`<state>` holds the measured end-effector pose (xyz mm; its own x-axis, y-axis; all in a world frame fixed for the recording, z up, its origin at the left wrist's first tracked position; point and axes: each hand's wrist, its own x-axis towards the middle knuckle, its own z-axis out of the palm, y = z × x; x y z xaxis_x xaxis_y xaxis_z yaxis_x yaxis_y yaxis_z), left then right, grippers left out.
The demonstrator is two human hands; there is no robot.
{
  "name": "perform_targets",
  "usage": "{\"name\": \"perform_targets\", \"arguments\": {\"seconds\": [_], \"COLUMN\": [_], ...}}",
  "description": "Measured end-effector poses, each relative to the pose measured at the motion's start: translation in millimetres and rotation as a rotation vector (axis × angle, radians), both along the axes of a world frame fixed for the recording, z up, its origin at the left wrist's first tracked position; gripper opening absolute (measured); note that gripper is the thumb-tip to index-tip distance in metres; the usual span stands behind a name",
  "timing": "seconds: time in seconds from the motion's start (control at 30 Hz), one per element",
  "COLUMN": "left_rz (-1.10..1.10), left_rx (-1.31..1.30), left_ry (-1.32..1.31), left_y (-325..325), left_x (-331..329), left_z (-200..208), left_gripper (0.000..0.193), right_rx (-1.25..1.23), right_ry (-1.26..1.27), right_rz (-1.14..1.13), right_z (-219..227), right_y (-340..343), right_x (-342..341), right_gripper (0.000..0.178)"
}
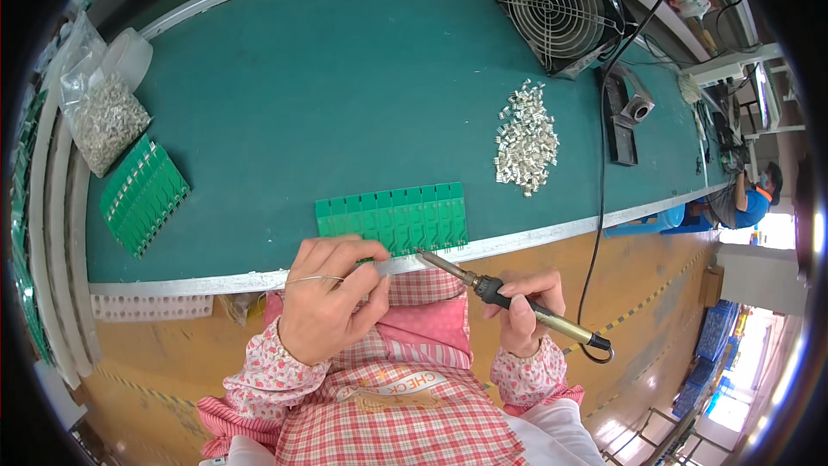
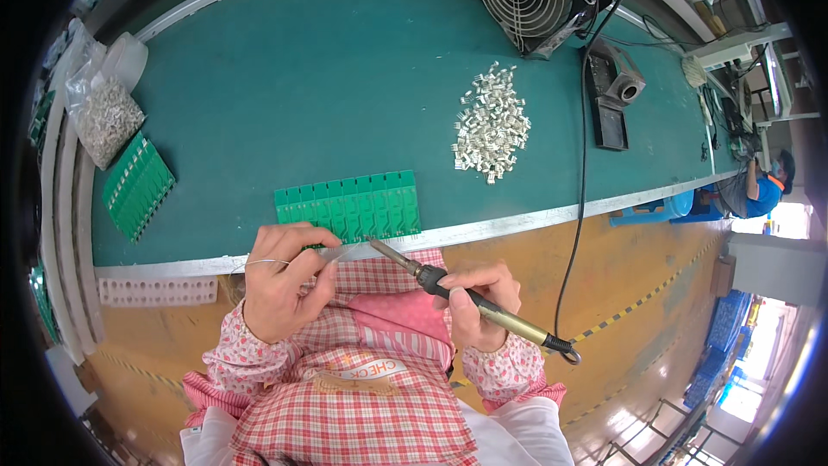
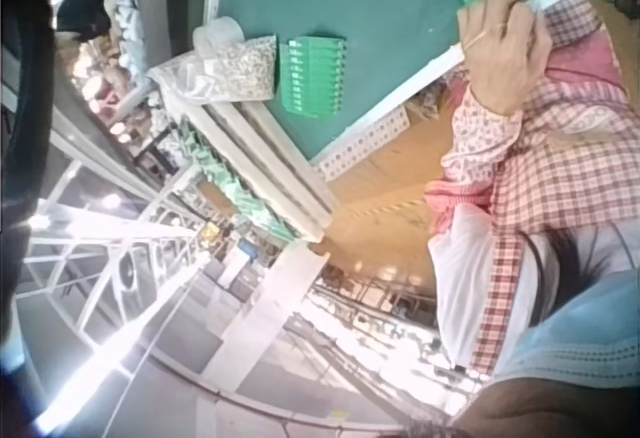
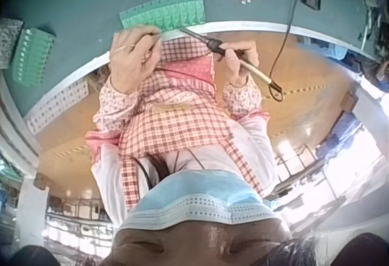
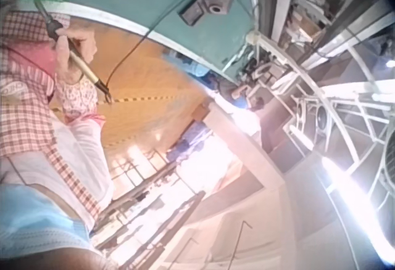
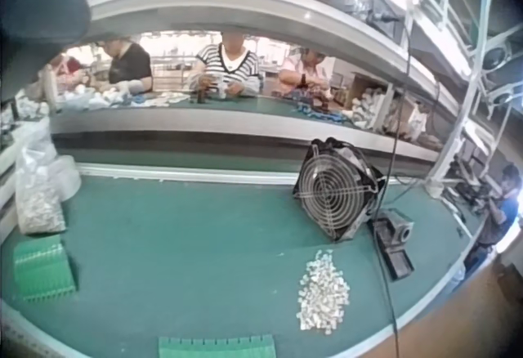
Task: The person assembles small electronic components onto green PCBs and solders them into place using a soldering iron and soldering wire.
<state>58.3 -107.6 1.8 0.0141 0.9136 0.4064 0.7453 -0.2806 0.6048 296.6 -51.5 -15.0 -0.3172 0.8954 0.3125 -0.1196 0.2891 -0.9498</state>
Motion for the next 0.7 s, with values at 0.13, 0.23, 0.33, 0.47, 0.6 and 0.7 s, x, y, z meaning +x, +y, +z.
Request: {"name": "perform_targets", "arguments": {"seconds": [0.13,0.23,0.33,0.47,0.6,0.7], "left_rz": [-0.005,0.012,0.015,0.029,0.039,0.041], "left_rx": [-0.018,-0.009,-0.012,-0.007,-0.003,0.0], "left_ry": [0.01,0.021,0.036,0.047,0.045,0.044], "left_y": [2.1,2.6,3.2,3.3,2.8,3.2], "left_x": [0.7,1.9,2.5,4.6,5.1,4.8], "left_z": [1.2,0.6,2.1,0.4,0.7,0.3], "left_gripper": [0.014,0.015,0.016,0.017,0.018,0.019], "right_rx": [-0.01,-0.047,-0.055,0.009,0.078,0.104], "right_ry": [-0.011,-0.046,-0.023,-0.01,-0.015,-0.027], "right_rz": [0.041,0.043,0.045,0.06,0.074,0.076], "right_z": [-1.7,-2.7,-1.3,-1.8,-0.4,0.2], "right_y": [2.6,1.0,0.9,2.5,3.8,3.9], "right_x": [-2.3,-0.1,-2.1,-3.8,-6.1,-6.1], "right_gripper": [0.018,0.016,0.014,0.013,0.012,0.011]}}
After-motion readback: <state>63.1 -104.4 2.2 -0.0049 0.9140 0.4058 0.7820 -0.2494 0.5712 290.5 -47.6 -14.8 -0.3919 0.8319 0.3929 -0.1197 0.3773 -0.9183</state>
